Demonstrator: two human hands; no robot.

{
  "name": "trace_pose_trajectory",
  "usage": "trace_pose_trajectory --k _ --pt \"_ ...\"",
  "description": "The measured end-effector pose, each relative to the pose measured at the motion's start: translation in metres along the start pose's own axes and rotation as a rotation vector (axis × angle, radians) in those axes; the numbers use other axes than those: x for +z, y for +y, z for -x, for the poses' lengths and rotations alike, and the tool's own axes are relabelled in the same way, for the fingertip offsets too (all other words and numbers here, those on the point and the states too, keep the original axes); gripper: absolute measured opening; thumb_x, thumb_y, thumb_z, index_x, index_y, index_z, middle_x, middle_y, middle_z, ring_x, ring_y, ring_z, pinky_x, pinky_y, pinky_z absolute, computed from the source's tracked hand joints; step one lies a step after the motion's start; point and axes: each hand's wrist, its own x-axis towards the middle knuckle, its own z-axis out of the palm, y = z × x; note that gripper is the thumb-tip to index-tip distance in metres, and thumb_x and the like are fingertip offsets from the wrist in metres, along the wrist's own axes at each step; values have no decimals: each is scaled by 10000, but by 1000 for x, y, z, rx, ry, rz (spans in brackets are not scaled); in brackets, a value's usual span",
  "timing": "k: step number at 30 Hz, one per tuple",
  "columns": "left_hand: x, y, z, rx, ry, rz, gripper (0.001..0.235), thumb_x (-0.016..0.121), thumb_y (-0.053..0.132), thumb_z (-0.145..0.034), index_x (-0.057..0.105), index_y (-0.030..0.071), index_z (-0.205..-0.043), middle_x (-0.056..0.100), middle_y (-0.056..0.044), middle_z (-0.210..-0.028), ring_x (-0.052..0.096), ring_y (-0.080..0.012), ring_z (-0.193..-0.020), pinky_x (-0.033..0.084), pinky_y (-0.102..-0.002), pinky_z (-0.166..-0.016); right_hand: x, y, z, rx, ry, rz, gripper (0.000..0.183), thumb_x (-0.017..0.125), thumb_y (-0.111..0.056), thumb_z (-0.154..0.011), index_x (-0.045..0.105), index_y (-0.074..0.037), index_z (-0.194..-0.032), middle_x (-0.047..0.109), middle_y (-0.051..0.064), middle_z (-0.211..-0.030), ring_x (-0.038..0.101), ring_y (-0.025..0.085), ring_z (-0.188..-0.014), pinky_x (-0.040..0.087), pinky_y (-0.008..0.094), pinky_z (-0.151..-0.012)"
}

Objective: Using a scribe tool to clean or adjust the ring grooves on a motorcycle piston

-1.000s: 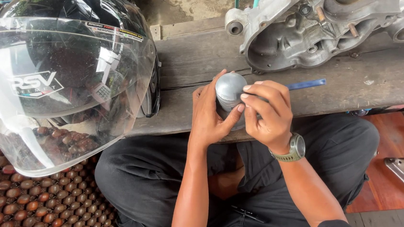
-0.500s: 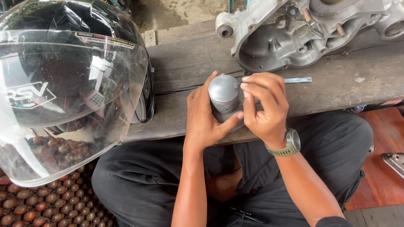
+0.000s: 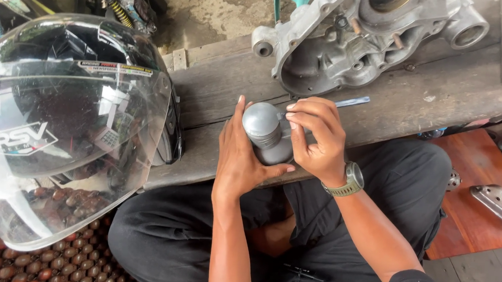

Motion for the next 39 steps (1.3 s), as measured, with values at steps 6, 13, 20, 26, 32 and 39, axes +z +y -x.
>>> trace_pose_trajectory --k 6,13,20,26,32,39 --pt "0 1 -4 -50 -1 8 1500 1030 376 -478 124 -71 -1587 518 -316 -1428 496 -528 -1288 288 -693 -1096 -4 6 -1 43 25 -32 97 662 81 -948 733 33 -993 735 163 -1018 713 377 -959 590 497 -888" --pt "7 -17 -4 -74 44 -34 1485 1016 454 -498 149 -20 -1605 534 -285 -1413 500 -468 -1296 279 -636 -1116 -8 16 0 2 75 -47 140 628 90 -963 734 20 -1022 727 132 -1029 714 326 -968 587 441 -900" --pt "6 -17 -9 -179 68 -77 1501 1031 449 -446 193 2 -1608 550 -287 -1391 503 -457 -1313 269 -580 -1150 -14 24 2 55 47 12 161 618 77 -979 727 -9 -1060 713 91 -1046 705 305 -1000 588 437 -918" --pt "5 -18 -11 -210 87 -103 1511 1024 486 -440 191 30 -1615 544 -290 -1398 497 -453 -1334 274 -554 -1166 -22 32 -2 1 -12 107 154 593 35 -976 726 -13 -1039 711 93 -1020 713 281 -957 617 418 -858" --pt "4 -15 -11 -223 99 -91 1497 1023 466 -450 188 22 -1610 524 -322 -1415 475 -476 -1352 235 -575 -1178 -22 36 4 55 -146 131 152 601 -3 -973 731 -70 -1016 695 43 -969 714 257 -942 635 374 -763" --pt "3 -18 -10 -183 193 -32 1322 946 529 -587 241 21 -1584 554 -203 -1436 479 -396 -1370 194 -565 -1198 -21 28 4 75 -183 206 144 614 -5 -980 735 -82 -1000 686 56 -930 702 283 -926 637 393 -752"
